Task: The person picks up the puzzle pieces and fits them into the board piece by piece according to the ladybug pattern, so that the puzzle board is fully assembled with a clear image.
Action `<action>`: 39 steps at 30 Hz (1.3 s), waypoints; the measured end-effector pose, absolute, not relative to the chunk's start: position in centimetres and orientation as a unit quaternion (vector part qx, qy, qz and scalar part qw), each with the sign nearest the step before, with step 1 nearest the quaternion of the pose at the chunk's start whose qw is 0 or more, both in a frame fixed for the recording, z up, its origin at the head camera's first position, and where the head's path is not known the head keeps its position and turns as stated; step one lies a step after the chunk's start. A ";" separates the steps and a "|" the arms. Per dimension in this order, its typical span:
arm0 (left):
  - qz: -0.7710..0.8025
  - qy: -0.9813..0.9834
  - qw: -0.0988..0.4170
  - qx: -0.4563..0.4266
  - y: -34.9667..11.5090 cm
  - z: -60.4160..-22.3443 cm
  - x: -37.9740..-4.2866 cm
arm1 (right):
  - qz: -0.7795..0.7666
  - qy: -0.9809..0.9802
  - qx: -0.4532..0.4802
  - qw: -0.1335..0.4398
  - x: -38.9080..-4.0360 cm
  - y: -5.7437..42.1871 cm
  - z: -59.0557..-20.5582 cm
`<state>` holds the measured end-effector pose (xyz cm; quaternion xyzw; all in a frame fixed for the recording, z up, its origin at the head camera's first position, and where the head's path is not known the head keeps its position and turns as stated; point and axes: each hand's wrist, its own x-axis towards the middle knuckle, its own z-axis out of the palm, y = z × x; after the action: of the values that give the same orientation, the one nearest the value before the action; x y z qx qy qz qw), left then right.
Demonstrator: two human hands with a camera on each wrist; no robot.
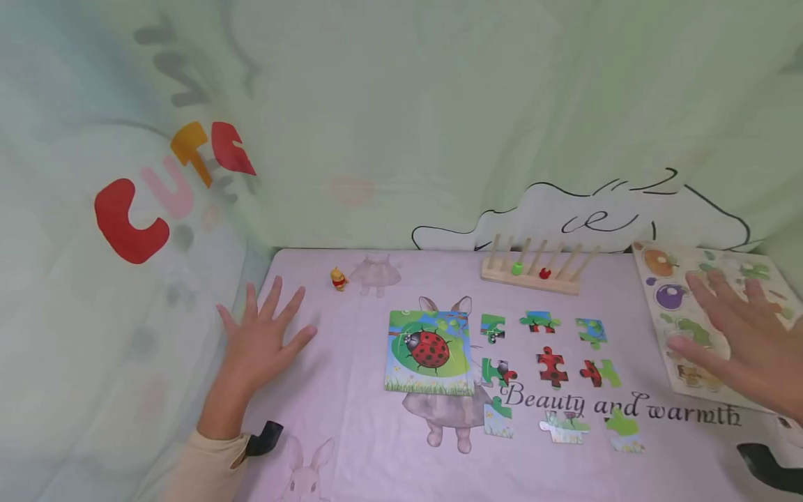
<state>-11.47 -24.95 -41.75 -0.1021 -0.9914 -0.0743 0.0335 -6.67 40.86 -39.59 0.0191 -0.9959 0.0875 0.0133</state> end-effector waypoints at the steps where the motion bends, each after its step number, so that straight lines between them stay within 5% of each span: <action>1: -0.080 -0.991 0.036 -0.102 -24.8 -41.8 -11.5 | 0.086 -0.996 0.023 0.011 -6.9 40.5 -39.6; 10: -0.175 -0.971 0.074 -0.144 -21.7 -42.8 -11.8 | 0.109 -0.989 0.089 -0.051 -10.0 35.6 -39.0; 21: -0.332 -0.926 -0.022 -0.180 -17.9 -45.3 -14.3 | 0.157 -0.972 0.167 -0.042 -13.4 29.4 -40.9; 39: -0.306 -0.910 -0.075 -0.271 -14.5 -48.4 -17.8 | 0.216 -0.948 0.212 -0.102 -18.2 24.5 -43.3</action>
<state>-17.77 -14.48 -48.41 -0.2712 -0.9096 -0.3056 -0.0748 -18.22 24.46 -43.27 0.2122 -0.9476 0.2158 -0.1020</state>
